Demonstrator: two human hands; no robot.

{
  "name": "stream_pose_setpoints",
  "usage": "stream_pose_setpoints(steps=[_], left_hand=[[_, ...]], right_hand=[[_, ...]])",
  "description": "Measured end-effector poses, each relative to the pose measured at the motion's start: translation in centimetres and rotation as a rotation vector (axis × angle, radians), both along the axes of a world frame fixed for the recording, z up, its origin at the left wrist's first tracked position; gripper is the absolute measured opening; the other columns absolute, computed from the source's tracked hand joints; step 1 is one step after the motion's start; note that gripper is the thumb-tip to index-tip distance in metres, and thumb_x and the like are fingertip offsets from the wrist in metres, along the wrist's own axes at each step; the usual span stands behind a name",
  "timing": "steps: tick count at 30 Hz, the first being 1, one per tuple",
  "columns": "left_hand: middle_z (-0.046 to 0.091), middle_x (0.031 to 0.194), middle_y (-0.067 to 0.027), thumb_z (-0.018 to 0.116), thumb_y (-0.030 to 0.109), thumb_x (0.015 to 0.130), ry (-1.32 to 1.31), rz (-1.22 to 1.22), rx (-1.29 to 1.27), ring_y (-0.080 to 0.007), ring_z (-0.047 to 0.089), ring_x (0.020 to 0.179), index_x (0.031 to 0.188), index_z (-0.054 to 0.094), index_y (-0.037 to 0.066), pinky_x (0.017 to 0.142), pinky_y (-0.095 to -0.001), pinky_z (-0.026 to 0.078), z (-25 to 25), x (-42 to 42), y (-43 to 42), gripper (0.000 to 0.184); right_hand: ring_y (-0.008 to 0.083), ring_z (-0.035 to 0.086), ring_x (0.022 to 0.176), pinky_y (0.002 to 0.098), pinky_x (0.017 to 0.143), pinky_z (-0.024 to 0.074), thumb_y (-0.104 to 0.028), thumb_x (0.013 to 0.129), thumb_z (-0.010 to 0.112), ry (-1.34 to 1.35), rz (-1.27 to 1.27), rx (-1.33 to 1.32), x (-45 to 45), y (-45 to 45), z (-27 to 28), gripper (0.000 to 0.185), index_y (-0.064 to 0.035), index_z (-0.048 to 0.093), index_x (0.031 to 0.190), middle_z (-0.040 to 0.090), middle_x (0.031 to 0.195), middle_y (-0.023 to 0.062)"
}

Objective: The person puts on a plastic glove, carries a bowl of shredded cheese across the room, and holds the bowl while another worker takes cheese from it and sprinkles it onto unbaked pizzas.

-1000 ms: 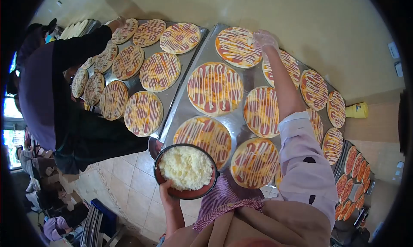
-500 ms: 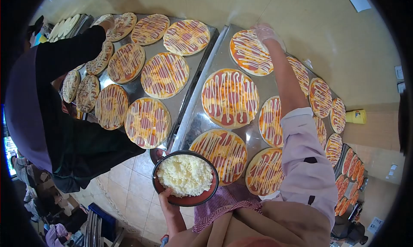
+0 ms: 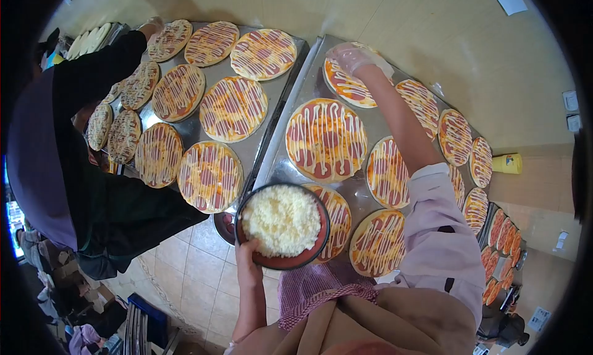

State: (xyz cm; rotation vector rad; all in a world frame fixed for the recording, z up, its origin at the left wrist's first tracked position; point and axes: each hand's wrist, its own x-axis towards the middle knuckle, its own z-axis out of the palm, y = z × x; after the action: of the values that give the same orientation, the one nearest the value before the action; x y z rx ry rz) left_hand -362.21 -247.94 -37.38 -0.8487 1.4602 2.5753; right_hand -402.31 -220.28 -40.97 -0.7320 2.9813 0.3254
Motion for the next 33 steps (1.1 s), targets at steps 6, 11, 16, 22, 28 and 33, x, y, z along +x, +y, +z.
stream_pose_setpoints(steps=[6, 11, 16, 22, 28, 33], left_hand=[[0.045, 0.121, -0.0126, 0.047, 0.023, 0.076, 0.034, -0.167, -0.039, -0.0203, 0.042, 0.111, 0.124, 0.039, -0.006, 0.096, -0.0311, 0.031, -1.5, -6.4, 2.0, 0.056], [0.051, 0.110, -0.0108, 0.043, 0.026, 0.080, 0.073, -0.287, -0.095, -0.0165, 0.047, 0.100, 0.118, 0.046, -0.001, 0.086, -0.0283, 0.037, -3.2, -13.4, 5.0, 0.047], [0.056, 0.095, -0.0097, 0.043, 0.030, 0.080, 0.034, -0.358, -0.119, -0.0190, 0.056, 0.084, 0.102, 0.051, 0.001, 0.070, -0.0320, 0.047, -3.2, -17.5, 8.2, 0.038], [0.054, 0.087, -0.0082, 0.041, 0.030, 0.080, 0.053, -0.352, 0.008, -0.0160, 0.055, 0.072, 0.101, 0.049, 0.003, 0.056, -0.0300, 0.048, -3.9, -18.8, 11.5, 0.035], [0.054, 0.093, -0.0097, 0.043, 0.030, 0.079, 0.079, -0.332, -0.046, -0.0179, 0.055, 0.081, 0.104, 0.048, 0.002, 0.066, -0.0309, 0.048, -3.4, -18.2, 10.3, 0.038], [0.053, 0.093, -0.0063, 0.045, 0.032, 0.080, 0.042, -0.258, -0.036, -0.0146, 0.052, 0.082, 0.100, 0.052, 0.003, 0.069, -0.0287, 0.044, -3.3, -16.6, 8.0, 0.036]], right_hand=[[0.0264, 0.058, 0.096, 0.0329, 0.082, 0.0459, -0.013, 0.081, 0.051, 0.035, -0.099, -0.225, 3.8, 2.2, 0.7, 0.026, -0.0115, 0.061, 0.106, 0.061, 0.105, 0.0103], [0.0154, 0.058, 0.085, 0.0247, 0.076, 0.0453, -0.021, 0.080, 0.061, -0.225, -0.368, -1.092, 9.7, 3.2, 7.5, 0.028, -0.0105, 0.062, 0.105, 0.063, 0.102, 0.0037], [0.0159, 0.056, 0.082, 0.0277, 0.074, 0.0443, -0.020, 0.077, 0.063, -0.412, -0.025, -1.033, 17.9, -0.3, 10.4, 0.021, -0.0086, 0.063, 0.095, 0.058, 0.085, 0.0045], [0.0159, 0.056, 0.082, 0.0303, 0.072, 0.0454, -0.018, 0.077, 0.063, -0.209, 0.093, -0.765, 18.6, 0.1, 7.2, 0.020, -0.0067, 0.059, 0.092, 0.056, 0.084, 0.0048], [0.0154, 0.057, 0.077, 0.0308, 0.071, 0.0470, -0.022, 0.078, 0.061, -0.484, -0.555, -1.137, 10.7, 3.8, 7.7, 0.021, -0.0106, 0.062, 0.095, 0.058, 0.075, 0.0041], [0.0259, 0.058, 0.092, 0.0337, 0.081, 0.0453, -0.025, 0.082, 0.053, 0.005, -0.339, -0.480, 0.7, 6.7, 0.1, 0.026, -0.0141, 0.062, 0.103, 0.061, 0.098, 0.0109]])
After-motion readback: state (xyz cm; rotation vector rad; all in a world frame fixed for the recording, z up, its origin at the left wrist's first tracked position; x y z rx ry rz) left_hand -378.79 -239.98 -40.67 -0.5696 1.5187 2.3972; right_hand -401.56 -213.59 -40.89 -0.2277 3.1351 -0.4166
